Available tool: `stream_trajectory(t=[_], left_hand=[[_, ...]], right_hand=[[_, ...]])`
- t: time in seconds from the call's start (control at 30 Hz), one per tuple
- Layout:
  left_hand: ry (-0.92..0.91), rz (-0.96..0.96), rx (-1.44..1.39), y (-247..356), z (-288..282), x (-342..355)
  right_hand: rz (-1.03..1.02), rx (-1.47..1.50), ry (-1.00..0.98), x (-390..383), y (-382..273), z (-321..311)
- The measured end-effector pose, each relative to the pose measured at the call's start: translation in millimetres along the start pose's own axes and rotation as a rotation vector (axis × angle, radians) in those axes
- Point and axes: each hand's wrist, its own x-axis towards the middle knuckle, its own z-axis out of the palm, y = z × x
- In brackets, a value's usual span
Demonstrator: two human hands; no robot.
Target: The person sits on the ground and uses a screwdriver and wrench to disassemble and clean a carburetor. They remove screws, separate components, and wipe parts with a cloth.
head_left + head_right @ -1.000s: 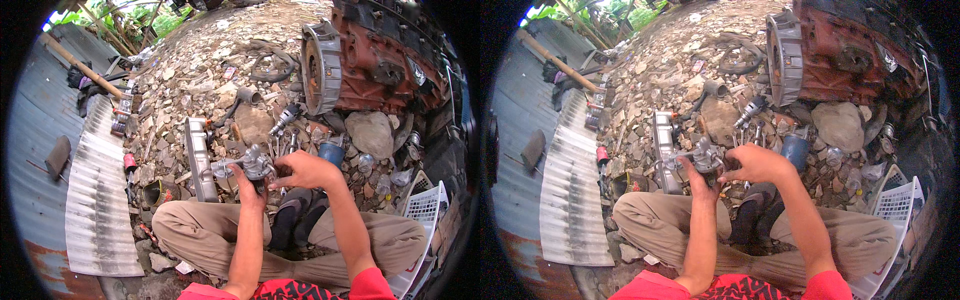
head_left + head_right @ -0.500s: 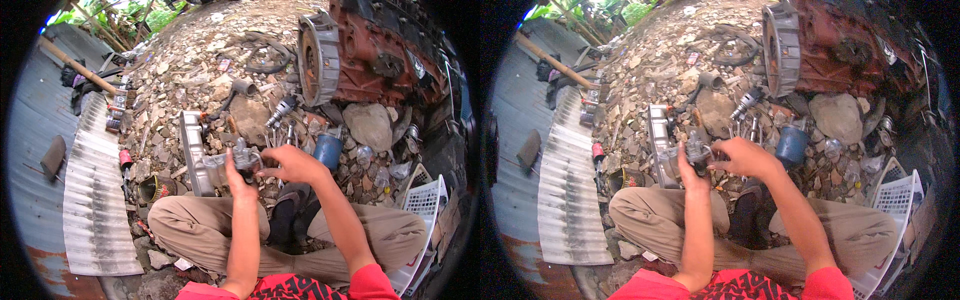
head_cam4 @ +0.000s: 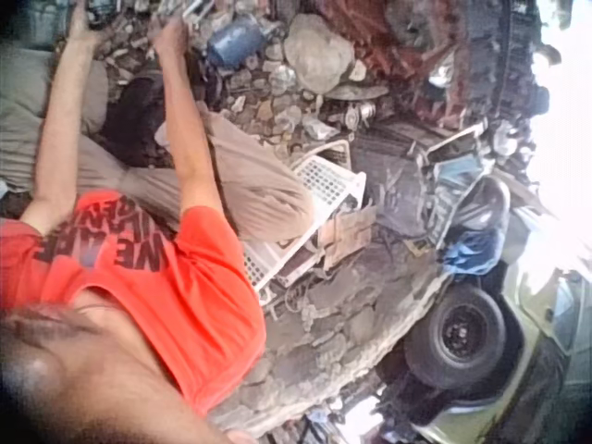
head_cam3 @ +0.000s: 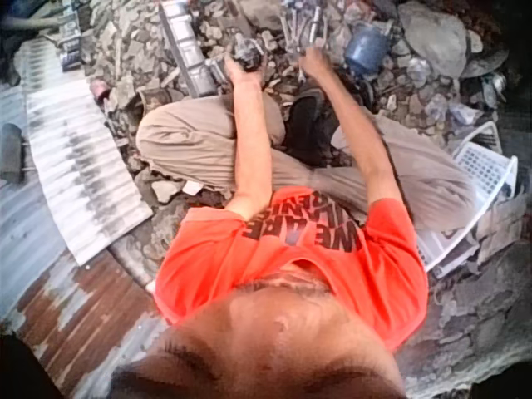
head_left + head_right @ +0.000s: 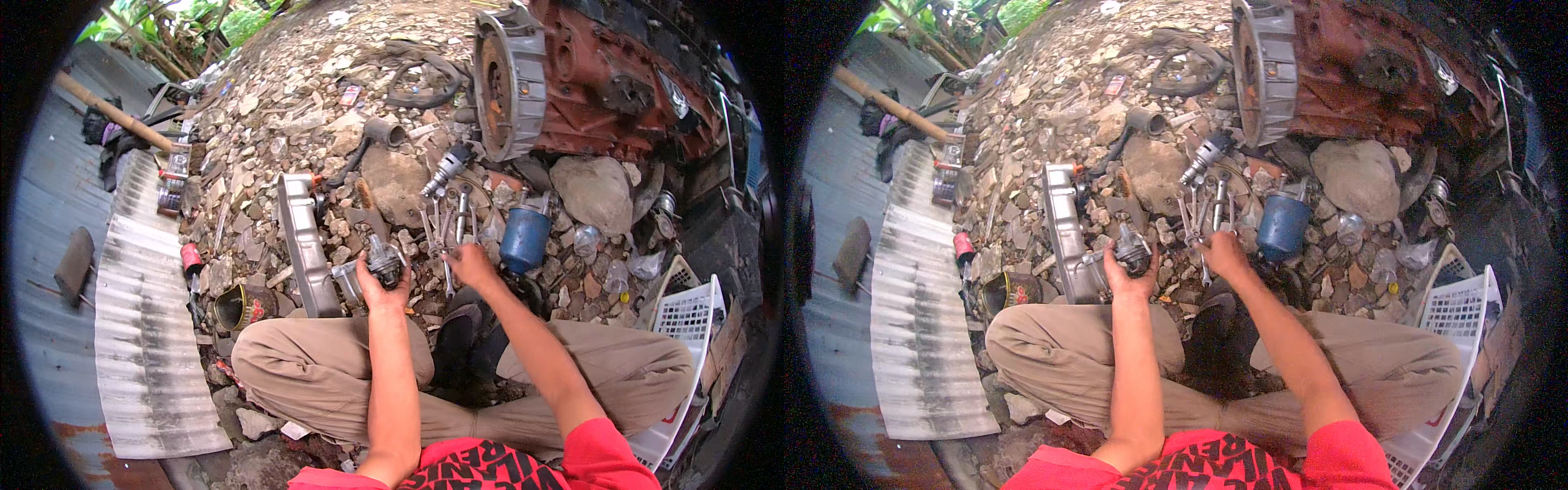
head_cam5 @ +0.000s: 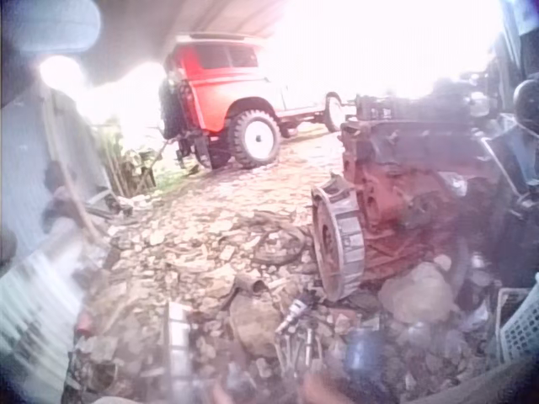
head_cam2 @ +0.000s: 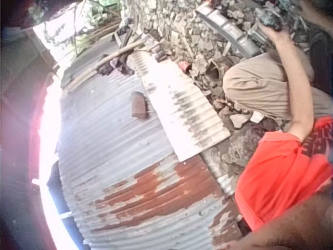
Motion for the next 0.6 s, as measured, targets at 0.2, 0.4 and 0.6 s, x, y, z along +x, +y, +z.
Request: stream_trajectory(t=[0.2, 0.4, 0.6], left_hand=[[0.036, 0.024, 0.088, -1.3, -10.6, 7.0], [0.044, 0.044, 0.04, -2.5, -7.7, 6.6], [0.035, -0.022, 0.08, -13.6, -14.6, 20.7]], right_hand=[[0.055, -0.209, -0.07, -25.8, -0.9, 32.0], [0.055, -0.001, -0.015, -16.6, 11.5, 22.2], [0.022, 0.004, 0.227, 6.1, 21.7, 10.0]])
